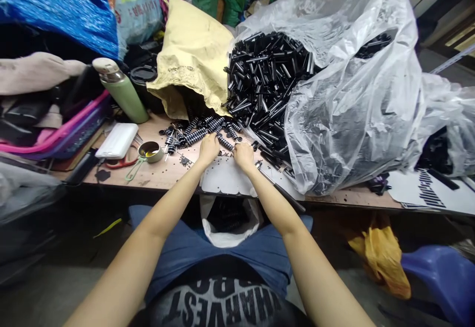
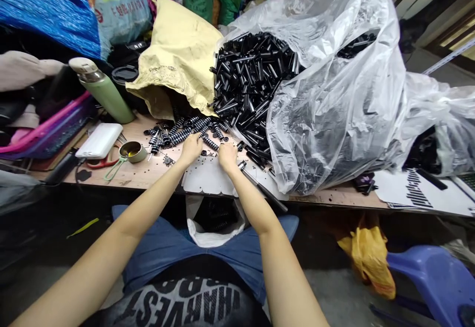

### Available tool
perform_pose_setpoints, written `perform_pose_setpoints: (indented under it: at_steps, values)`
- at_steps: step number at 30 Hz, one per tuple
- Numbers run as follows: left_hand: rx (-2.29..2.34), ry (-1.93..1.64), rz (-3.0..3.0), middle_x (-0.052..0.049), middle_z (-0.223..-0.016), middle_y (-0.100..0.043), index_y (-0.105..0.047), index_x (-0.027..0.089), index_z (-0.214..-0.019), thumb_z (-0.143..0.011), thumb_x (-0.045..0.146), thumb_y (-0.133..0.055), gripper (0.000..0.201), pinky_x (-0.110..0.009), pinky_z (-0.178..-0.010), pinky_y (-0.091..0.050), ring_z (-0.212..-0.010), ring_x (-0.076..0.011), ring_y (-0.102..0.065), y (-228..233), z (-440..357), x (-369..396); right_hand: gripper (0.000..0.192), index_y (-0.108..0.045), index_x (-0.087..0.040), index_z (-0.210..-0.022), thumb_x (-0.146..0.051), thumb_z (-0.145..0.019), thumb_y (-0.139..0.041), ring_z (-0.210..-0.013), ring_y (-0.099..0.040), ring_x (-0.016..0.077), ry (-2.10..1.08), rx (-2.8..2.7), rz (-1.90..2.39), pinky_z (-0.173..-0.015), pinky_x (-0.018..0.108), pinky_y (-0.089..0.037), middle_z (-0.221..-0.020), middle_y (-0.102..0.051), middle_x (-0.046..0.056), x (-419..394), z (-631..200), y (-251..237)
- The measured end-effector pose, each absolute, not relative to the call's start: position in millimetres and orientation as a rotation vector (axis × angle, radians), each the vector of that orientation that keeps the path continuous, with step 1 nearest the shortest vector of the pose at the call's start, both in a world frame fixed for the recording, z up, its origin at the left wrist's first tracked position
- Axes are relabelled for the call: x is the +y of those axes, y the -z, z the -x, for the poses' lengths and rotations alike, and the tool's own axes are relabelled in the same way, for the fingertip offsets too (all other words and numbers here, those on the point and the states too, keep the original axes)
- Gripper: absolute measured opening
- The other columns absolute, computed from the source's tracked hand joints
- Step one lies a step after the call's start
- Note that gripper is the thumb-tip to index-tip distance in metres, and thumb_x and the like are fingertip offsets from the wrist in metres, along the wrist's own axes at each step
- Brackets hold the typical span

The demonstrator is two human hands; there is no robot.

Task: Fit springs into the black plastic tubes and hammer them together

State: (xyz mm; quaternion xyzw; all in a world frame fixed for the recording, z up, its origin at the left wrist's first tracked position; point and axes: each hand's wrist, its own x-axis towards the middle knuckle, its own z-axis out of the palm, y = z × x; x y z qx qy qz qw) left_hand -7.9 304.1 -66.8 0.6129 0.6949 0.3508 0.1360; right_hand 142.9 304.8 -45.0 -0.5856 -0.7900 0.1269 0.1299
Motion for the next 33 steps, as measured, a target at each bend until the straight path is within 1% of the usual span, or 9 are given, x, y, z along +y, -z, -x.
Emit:
perform_pose_setpoints:
  at_steps: [5,9,11,13,16,18,22,27,33]
  values:
    - [1.812,-1.472,-1.563,-0.013,-0.109,-0.066,-0.058,0.011,-0.119,-0.093,0.030,-0.045,0.035,-0.037,-0.089,-0.050,-0.098,-0.0223,-0.063,55,1,277,0.024,-0.069,-0.016,-0.093,-0.024,-0.092,-0.047,-0.091,-0.058,0.0174,-0.450,-2.247,1.530,-0.082,0.029,-0.043,-0.094,-0.068,0.008,272,-137,48]
    - [1.741,-1.727,-1.504,-0.011,-0.109,-0.066,-0.051,0.014,-0.127,-0.095,0.035,-0.045,0.039,-0.032,-0.083,-0.053,-0.088,-0.0179,-0.066,55,11,232,0.022,-0.069,-0.020,-0.096,-0.029,-0.092,-0.049,-0.087,-0.061,0.0155,-0.651,-2.292,1.261,-0.077,0.026,-0.046,-0.095,-0.069,0.005,251,-133,45]
    - [1.777,-1.667,-1.626,-0.011,-0.109,-0.066,-0.051,0.015,-0.127,-0.094,0.034,-0.046,0.038,-0.034,-0.085,-0.052,-0.091,-0.0191,-0.066,64,19,209,0.024,-0.067,-0.020,-0.104,-0.029,-0.093,-0.048,-0.094,-0.060,0.0166,-0.673,-2.294,1.204,-0.082,0.028,-0.046,-0.102,-0.069,0.005,257,-133,45]
    - [1.775,-1.510,-1.826,-0.012,-0.113,-0.064,-0.051,0.016,-0.127,-0.095,0.031,-0.045,0.036,-0.036,-0.091,-0.051,-0.100,-0.0213,-0.064,77,23,193,0.026,-0.064,-0.018,-0.112,-0.026,-0.094,-0.046,-0.105,-0.056,0.0194,-0.568,-2.325,1.275,-0.092,0.033,-0.043,-0.114,-0.066,0.008,270,-131,46]
    - [1.763,-1.343,-1.952,-0.015,-0.120,-0.060,-0.047,0.015,-0.129,-0.096,0.026,-0.038,0.036,-0.039,-0.096,-0.048,-0.112,-0.0230,-0.059,91,17,184,0.024,-0.065,-0.015,-0.108,-0.019,-0.090,-0.050,-0.109,-0.054,0.0231,-0.495,-2.424,1.331,-0.096,0.037,-0.041,-0.115,-0.065,0.012,290,-121,51]
    - [1.819,-1.327,-1.874,-0.016,-0.119,-0.060,-0.048,0.014,-0.127,-0.096,0.027,-0.039,0.035,-0.040,-0.096,-0.048,-0.114,-0.0243,-0.057,91,10,187,0.021,-0.066,-0.013,-0.103,-0.017,-0.088,-0.052,-0.103,-0.058,0.0219,-0.525,-2.428,1.328,-0.094,0.036,-0.043,-0.108,-0.067,0.012,295,-114,53]
    - [1.792,-1.326,-1.703,-0.012,-0.114,-0.064,-0.056,0.015,-0.118,-0.095,0.030,-0.044,0.030,-0.039,-0.094,-0.049,-0.108,-0.0233,-0.061,79,7,196,0.025,-0.061,-0.013,-0.109,-0.024,-0.088,-0.055,-0.093,-0.063,0.0153,-0.629,-2.264,1.292,-0.086,0.028,-0.050,-0.107,-0.067,0.010,285,-112,46]
    - [1.747,-1.296,-1.656,-0.012,-0.122,-0.064,-0.060,0.015,-0.122,-0.094,0.034,-0.046,0.036,-0.038,-0.100,-0.046,-0.115,-0.0237,-0.059,67,13,194,0.019,-0.066,-0.017,-0.094,-0.025,-0.077,-0.066,-0.082,-0.066,0.0140,-0.929,-1.920,1.002,-0.078,0.027,-0.055,-0.095,-0.068,0.005,267,-120,35]
    - [1.727,-1.273,-1.665,-0.012,-0.123,-0.063,-0.061,0.016,-0.123,-0.093,0.035,-0.047,0.039,-0.039,-0.101,-0.045,-0.116,-0.0248,-0.058,61,12,190,0.015,-0.068,-0.019,-0.091,-0.016,-0.078,-0.061,-0.085,-0.065,0.0152,-0.764,-1.956,0.788,-0.075,0.028,-0.057,-0.092,-0.068,0.005,261,-120,32]
